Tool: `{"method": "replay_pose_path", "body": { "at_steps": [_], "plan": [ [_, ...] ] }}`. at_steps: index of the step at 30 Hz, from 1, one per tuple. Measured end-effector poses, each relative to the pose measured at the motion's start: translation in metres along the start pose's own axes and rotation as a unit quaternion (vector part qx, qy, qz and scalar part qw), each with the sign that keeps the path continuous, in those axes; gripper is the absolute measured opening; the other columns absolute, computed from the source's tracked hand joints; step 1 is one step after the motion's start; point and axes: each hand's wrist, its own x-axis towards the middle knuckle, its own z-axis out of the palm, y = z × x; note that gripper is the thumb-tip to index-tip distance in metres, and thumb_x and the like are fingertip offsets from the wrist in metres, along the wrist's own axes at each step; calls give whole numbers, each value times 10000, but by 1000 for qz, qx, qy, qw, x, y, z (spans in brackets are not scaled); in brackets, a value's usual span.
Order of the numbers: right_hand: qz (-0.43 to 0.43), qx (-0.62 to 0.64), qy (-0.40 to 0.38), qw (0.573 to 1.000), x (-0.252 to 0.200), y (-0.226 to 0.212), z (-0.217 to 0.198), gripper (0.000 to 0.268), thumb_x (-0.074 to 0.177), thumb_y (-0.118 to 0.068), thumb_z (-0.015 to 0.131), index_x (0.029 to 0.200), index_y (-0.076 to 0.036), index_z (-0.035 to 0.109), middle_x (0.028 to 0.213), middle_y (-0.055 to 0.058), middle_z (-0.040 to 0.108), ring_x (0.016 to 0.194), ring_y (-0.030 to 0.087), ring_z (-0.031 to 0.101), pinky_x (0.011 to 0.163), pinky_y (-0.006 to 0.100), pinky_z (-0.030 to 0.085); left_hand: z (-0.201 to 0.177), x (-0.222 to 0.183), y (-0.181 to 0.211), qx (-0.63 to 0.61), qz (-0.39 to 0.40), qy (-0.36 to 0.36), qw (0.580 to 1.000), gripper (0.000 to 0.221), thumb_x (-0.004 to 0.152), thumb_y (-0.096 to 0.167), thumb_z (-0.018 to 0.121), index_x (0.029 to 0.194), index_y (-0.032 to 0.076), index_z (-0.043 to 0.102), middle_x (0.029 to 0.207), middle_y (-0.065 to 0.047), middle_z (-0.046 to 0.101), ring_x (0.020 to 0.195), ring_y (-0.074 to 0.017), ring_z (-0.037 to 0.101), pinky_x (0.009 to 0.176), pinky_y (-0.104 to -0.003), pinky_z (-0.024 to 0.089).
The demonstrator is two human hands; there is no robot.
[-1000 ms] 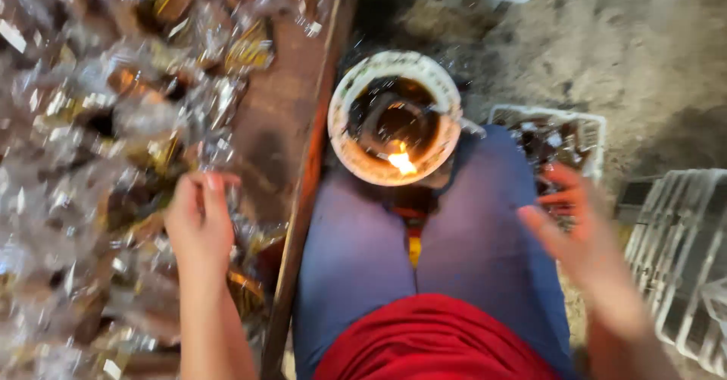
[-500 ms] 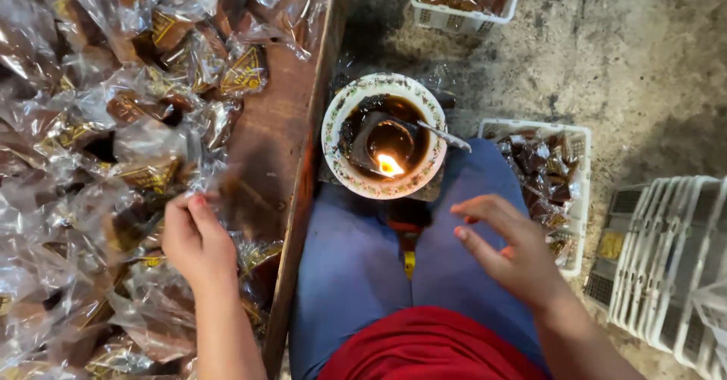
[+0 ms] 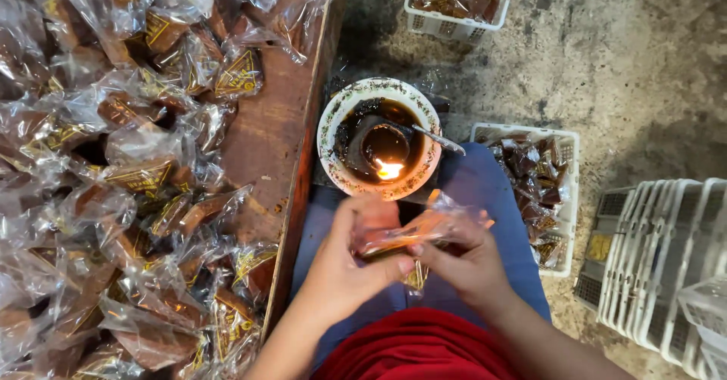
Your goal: Sealing plastic bags containing food items by melting the edges over a candle flame
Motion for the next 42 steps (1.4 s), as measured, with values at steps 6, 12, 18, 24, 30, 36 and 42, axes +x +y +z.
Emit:
{"method": "replay_pose_path", "body": {
  "at_steps": [6,12,18,24,30,36,42],
  "plan": [
    [-27,-16,45,998,-1,-25,-32,576,791,47,771,1287,-78,505,945,69,728,566,46,533,476,163,374,-9,-9,-28,-173,-255,-68,949,198,861,-11,764,1054,-30,726,836,-93,737,653,-116,628,585,-237,557],
    [-113,-148,-46,981,11,-47,-37,435,934,130,512,1238,-104,718,941,64,684,805,129,640,710,221,574,-12,-7,-24,-95,-162,-3,982,137,955,94,672,942,-23,743,785,-55,697,630,-95,567,566,-223,511],
    [-36,-313,-94,944,7,-49,-29,133,788,-215,809,843,-98,775,774,-33,580,811,131,464,703,271,372,-15,5,-16,60,-60,42,996,101,941,67,669,886,15,736,757,-9,684,654,-83,560,622,-211,468],
    [18,-17,37,999,5,-31,1,165,915,-77,719,776,7,692,778,119,670,786,188,581,742,345,440,8,17,-34,137,60,79,986,231,891,97,765,1113,49,723,1153,-191,735,1159,-426,652,998,-484,501],
    [-187,-318,7,929,9,-25,10,180,911,-223,748,743,-170,715,859,-22,775,1001,217,734,953,335,332,32,6,-87,119,84,5,989,332,727,104,850,1009,10,702,995,-178,674,1115,-412,630,991,-457,504],
    [-126,-294,11,947,21,26,6,128,774,-156,884,845,-134,781,798,36,640,863,216,588,854,332,430,34,1,-98,-115,-2,5,993,237,688,-95,759,763,92,635,792,-37,613,724,-123,591,674,-269,519],
    [221,8,162,962,58,21,32,82,907,-87,745,901,-6,735,706,2,516,662,102,458,613,248,394,21,9,-99,67,-272,-72,957,600,852,443,760,1282,68,576,1201,-307,669,1194,-480,634,985,-536,522]
  ]
}}
